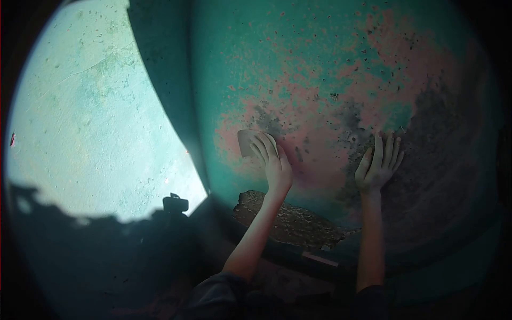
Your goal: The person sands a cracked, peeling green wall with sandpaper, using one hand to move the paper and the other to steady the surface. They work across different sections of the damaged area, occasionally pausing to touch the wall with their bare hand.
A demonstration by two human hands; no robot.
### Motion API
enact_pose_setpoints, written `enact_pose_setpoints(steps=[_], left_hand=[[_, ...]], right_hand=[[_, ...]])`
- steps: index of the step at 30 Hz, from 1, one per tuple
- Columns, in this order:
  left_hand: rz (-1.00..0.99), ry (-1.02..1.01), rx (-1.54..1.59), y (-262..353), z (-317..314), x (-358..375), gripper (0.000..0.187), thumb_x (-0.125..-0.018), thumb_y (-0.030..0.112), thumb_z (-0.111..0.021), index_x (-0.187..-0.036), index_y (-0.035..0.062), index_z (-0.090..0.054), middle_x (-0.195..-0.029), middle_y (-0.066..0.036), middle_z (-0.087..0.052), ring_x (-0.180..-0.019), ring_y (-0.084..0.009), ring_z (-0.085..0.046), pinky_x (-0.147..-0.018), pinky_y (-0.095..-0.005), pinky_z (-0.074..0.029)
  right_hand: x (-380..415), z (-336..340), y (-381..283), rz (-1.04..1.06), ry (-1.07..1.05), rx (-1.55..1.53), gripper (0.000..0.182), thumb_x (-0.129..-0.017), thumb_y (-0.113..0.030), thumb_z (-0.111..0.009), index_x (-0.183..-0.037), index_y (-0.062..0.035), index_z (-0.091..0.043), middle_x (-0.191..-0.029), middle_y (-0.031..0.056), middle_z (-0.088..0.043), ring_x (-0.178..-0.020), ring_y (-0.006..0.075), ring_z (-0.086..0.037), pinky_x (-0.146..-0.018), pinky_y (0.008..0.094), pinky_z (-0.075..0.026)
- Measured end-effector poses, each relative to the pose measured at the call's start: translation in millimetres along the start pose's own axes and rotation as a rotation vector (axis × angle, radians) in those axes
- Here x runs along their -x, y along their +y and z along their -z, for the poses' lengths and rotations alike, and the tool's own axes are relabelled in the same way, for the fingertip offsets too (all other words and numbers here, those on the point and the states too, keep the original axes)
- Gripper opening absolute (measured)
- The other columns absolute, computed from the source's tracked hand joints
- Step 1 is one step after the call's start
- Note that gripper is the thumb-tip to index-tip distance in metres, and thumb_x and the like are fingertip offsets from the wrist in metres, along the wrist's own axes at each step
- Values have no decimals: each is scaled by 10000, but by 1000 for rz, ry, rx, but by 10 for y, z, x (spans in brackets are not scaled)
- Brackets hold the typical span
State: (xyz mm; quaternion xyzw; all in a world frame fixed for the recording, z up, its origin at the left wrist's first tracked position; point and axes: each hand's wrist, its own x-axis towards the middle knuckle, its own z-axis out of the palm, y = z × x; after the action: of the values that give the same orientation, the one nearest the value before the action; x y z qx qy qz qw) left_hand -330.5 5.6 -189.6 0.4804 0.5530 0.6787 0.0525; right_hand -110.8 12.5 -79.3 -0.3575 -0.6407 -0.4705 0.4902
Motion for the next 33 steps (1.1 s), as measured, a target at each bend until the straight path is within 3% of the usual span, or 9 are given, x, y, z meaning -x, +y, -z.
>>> enact_pose_setpoints(steps=[6,12,16,20,24,26,27,29,33], left_hand=[[-155,-245,-121,295,-501,992,859,-949,115,-560,-1622,-7,-40,-1661,-318,17,-1504,-586,47,-1216,-638,-55],[-275,-531,-23,437,-466,1181,813,-968,125,-521,-1619,-17,-56,-1666,-316,35,-1505,-583,88,-1216,-649,-27],[-422,-523,-166,281,-480,1122,869,-893,90,-581,-1617,-17,-112,-1671,-286,-51,-1517,-566,27,-1216,-648,-74],[-499,-537,-64,369,-242,1085,854,-888,132,-677,-1605,23,-226,-1660,-309,-88,-1507,-580,-69,-1201,-643,-174],[-458,-372,19,484,-161,1141,778,-914,197,-737,-1559,8,-344,-1617,-336,-158,-1504,-511,-181,-1195,-577,-239],[-299,-282,117,517,-191,1198,638,-976,187,-685,-1515,-5,-401,-1502,-274,-382,-1384,-398,-438,-1116,-507,-395],[-308,-289,124,564,-209,1178,638,-976,187,-685,-1515,-5,-401,-1502,-274,-382,-1384,-398,-438,-1116,-507,-395],[266,-487,655,650,-186,1134,471,-1035,159,-610,-1448,-17,-469,-1286,-164,-557,-1162,-236,-611,-932,-376,-536],[266,-343,593,678,-258,966,364,-1039,136,-600,-1347,-47,-532,-1077,-146,-666,-940,-181,-694,-773,-293,-559]], right_hand=[[117,221,-37,60,-79,-121,483,-954,-247,-538,-1392,-47,-583,-1453,195,-550,-1425,384,-442,-1212,535,-219],[764,511,-449,-235,-293,-589,472,-845,-187,-719,-1296,-74,-641,-1255,146,-631,-1076,326,-665,-870,428,-555],[753,630,-459,-401,-478,-762,356,-926,-21,-612,-1277,-67,-644,-1145,155,-657,-1010,343,-682,-829,428,-557],[908,677,-417,-593,-296,-691,298,-961,5,-562,-1239,-33,-661,-1126,172,-660,-1017,331,-675,-853,385,-547],[1114,590,-475,-806,-105,-641,324,-1007,-20,-534,-1313,-3,-640,-1191,158,-662,-1075,277,-666,-919,363,-530],[1170,582,-571,-846,-69,-654,347,-1027,-54,-536,-1361,0,-613,-1249,162,-640,-1130,263,-641,-957,361,-512],[1218,557,-613,-884,-59,-700,358,-1033,-72,-541,-1378,-2,-600,-1267,171,-628,-1148,270,-631,-964,361,-507],[1317,565,-709,-935,-69,-753,393,-1040,-130,-569,-1403,21,-567,-1303,208,-597,-1187,295,-613,-971,370,-498],[1441,723,-849,-876,-242,-656,491,-1019,-176,-577,-1445,52,-489,-1366,260,-525,-1226,401,-569,-1032,446,-458]])
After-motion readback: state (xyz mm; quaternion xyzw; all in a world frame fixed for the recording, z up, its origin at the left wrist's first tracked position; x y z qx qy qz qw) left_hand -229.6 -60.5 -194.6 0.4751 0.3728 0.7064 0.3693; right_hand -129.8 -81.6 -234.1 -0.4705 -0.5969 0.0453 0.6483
